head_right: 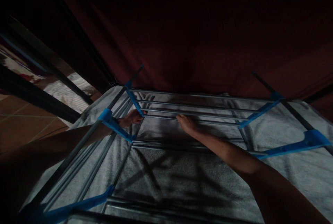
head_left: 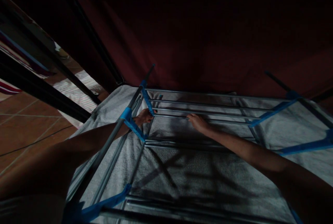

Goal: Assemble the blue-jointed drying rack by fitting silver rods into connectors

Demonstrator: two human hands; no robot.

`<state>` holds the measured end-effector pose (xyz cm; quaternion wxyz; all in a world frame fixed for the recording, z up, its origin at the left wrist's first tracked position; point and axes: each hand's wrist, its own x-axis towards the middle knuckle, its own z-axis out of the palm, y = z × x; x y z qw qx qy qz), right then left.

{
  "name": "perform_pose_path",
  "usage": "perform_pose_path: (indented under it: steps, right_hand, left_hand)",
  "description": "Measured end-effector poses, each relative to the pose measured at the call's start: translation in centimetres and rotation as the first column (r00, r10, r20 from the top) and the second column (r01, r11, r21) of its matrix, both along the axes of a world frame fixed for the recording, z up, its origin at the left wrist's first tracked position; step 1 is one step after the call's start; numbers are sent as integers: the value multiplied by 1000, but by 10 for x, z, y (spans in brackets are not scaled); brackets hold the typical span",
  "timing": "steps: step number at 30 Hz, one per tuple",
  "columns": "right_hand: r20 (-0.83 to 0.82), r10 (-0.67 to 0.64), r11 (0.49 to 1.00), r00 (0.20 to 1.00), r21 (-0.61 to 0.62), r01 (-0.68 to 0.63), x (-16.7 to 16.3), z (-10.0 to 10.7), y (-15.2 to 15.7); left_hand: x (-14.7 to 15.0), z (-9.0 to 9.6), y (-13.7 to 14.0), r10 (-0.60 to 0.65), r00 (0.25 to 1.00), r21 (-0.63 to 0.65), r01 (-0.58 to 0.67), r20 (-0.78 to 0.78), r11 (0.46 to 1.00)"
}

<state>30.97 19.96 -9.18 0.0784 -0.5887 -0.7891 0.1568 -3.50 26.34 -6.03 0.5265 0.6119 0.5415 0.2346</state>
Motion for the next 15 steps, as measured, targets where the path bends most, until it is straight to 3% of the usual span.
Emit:
perform_pose_path:
  steps: [2,6,15]
  right_hand:
    - [-16,-5,1000,1000,-3,5,1,-2,1]
    - [-16,0,1000,1000,1,0,2,-3,2]
    - [41,-13,1000,999,16,12,1,1,-1]
  left_hand:
    - [-3,-8,5,-58,998,-32,59,37,998]
    - [-4,-16,12,-61,998,-23,61,13,998]
    - [5,-14,16,-27,997,-40,24,-71,999]
